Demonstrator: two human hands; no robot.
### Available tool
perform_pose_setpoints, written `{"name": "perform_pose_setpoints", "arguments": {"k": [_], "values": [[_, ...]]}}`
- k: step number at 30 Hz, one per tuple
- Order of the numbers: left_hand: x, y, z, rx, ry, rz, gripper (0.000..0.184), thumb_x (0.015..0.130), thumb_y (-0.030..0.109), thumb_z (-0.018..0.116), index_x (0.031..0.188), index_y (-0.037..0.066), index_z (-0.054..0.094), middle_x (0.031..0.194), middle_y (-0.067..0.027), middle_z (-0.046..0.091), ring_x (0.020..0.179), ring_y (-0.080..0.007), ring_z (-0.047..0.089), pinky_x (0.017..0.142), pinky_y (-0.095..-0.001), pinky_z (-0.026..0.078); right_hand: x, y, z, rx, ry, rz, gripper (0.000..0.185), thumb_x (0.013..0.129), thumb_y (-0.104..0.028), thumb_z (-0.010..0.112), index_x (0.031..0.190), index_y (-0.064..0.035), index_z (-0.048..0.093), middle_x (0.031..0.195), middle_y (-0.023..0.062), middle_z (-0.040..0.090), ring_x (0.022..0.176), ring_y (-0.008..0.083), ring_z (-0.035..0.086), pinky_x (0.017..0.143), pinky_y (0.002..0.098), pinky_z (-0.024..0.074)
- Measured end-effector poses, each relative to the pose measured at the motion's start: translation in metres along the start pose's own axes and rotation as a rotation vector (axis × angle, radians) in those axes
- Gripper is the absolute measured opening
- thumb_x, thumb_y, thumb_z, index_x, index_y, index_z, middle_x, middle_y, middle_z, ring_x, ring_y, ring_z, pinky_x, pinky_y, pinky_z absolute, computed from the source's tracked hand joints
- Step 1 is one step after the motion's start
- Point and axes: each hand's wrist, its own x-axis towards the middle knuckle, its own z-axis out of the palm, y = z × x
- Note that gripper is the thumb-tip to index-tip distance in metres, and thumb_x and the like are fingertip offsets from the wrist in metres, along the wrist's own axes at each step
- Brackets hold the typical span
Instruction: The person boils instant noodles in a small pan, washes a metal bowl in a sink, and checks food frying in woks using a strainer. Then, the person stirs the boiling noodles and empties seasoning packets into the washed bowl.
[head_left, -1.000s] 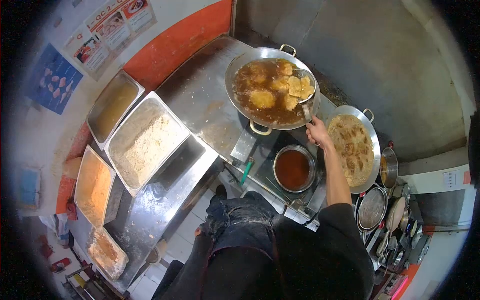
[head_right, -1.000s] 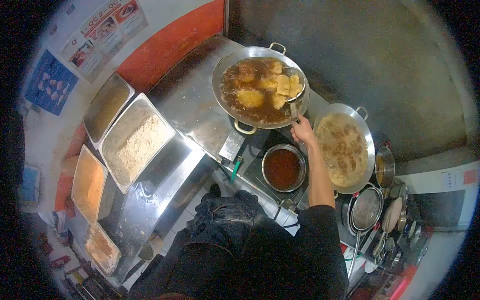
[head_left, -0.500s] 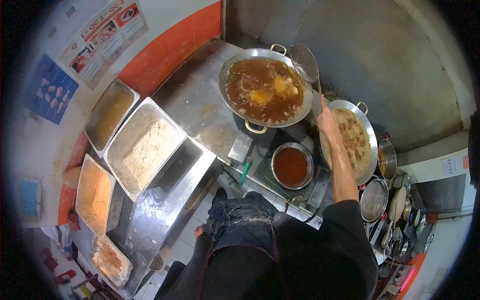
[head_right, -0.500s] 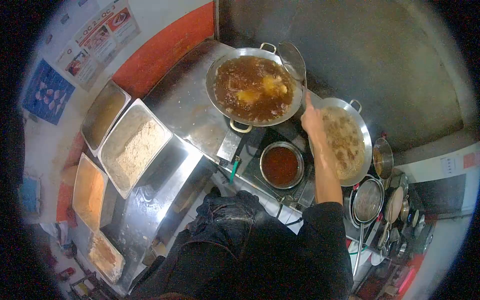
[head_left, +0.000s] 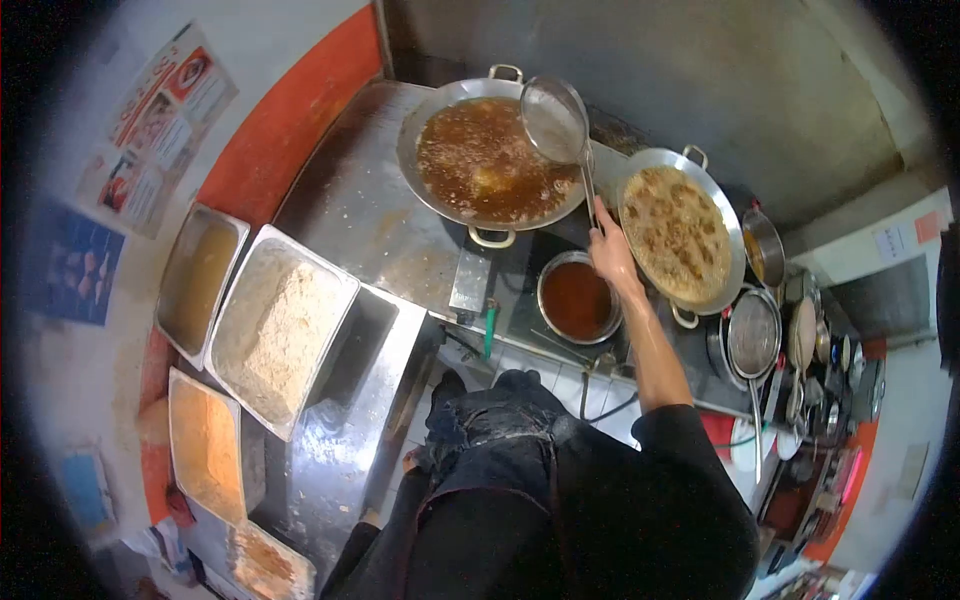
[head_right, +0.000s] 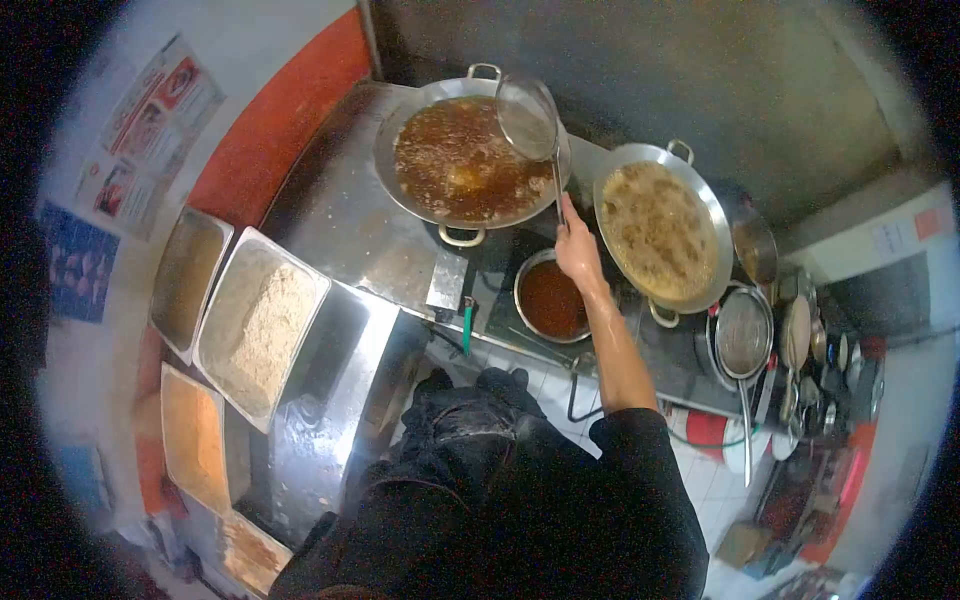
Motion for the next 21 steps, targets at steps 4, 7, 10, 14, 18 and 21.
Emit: {"name": "perform_pose_setpoints", "arguments": {"k": [4, 7, 10, 14, 18, 21], "values": [[0.009, 0.015, -0.013, 0.061, -0.095, -0.037, 0.024, 0.082, 0.016, 0.058, 0.097, -0.003, 0.061, 0.092, -0.0133, 0.065, 0.081, -0.0219, 0.062, 0.072, -0.0326, 0.05, -0.06, -0.021, 0.006, 0.988, -0.205, 0.327, 0.064, 0.096, -0.011, 0.045, 0.148, -0.0264, 0.012, 0.061, -0.0048, 0.035, 0.044, 0.0034, 0.031, 0.034, 0.0189, 0.0244], [0.014, 0.021, -0.021, 0.125, -0.177, -0.086, 0.026, 0.083, 0.016, 0.058, 0.099, -0.003, 0.061, 0.094, -0.0134, 0.065, 0.083, -0.0222, 0.063, 0.073, -0.0327, 0.05, -0.12, -0.03, 0.009, 1.238, -0.225, 0.345, 0.061, 0.096, -0.017, 0.045, 0.147, -0.019, 0.011, 0.058, -0.0075, 0.029, 0.042, 0.0009, 0.029, 0.031, 0.0148, 0.0206], [0.017, 0.028, -0.026, 0.185, -0.242, -0.119, 0.027, 0.083, 0.017, 0.058, 0.1, -0.003, 0.061, 0.096, -0.0135, 0.065, 0.084, -0.0225, 0.063, 0.074, -0.0328, 0.05, -0.189, -0.02, 0.015, 1.39, -0.223, 0.404, 0.058, 0.097, -0.016, 0.043, 0.147, -0.021, 0.014, 0.056, -0.0084, 0.031, 0.039, 0.0013, 0.029, 0.029, 0.0158, 0.022], [0.015, 0.04, -0.025, 0.265, -0.304, -0.123, 0.029, 0.083, 0.019, 0.058, 0.103, -0.003, 0.061, 0.098, -0.0136, 0.065, 0.086, -0.0229, 0.063, 0.075, -0.033, 0.05, -0.271, -0.005, 0.015, 1.399, -0.175, 0.658, 0.055, 0.098, -0.012, 0.039, 0.146, -0.0258, 0.018, 0.059, -0.0054, 0.031, 0.037, 0.0023, 0.025, 0.027, 0.0173, 0.0222], [0.006, 0.075, -0.008, 0.489, -0.43, -0.108, 0.032, 0.084, 0.023, 0.058, 0.105, -0.002, 0.061, 0.1, -0.0137, 0.065, 0.087, -0.0235, 0.063, 0.075, -0.034, 0.05, -0.31, 0.049, 0.025, 1.418, -0.157, 0.651, 0.056, 0.097, -0.009, 0.04, 0.146, -0.0244, 0.019, 0.059, -0.0046, 0.032, 0.039, 0.0022, 0.027, 0.03, 0.0172, 0.0242], [-0.004, 0.097, 0.031, 0.808, -0.612, -0.083, 0.04, 0.084, 0.034, 0.057, 0.108, 0.002, 0.061, 0.101, -0.0136, 0.065, 0.087, -0.0248, 0.062, 0.074, -0.037, 0.05, -0.301, 0.103, 0.042, 1.271, -0.138, 0.585, 0.061, 0.095, -0.01, 0.045, 0.147, -0.0197, 0.015, 0.062, -0.003, 0.037, 0.043, 0.0043, 0.031, 0.035, 0.0194, 0.0264]]}}
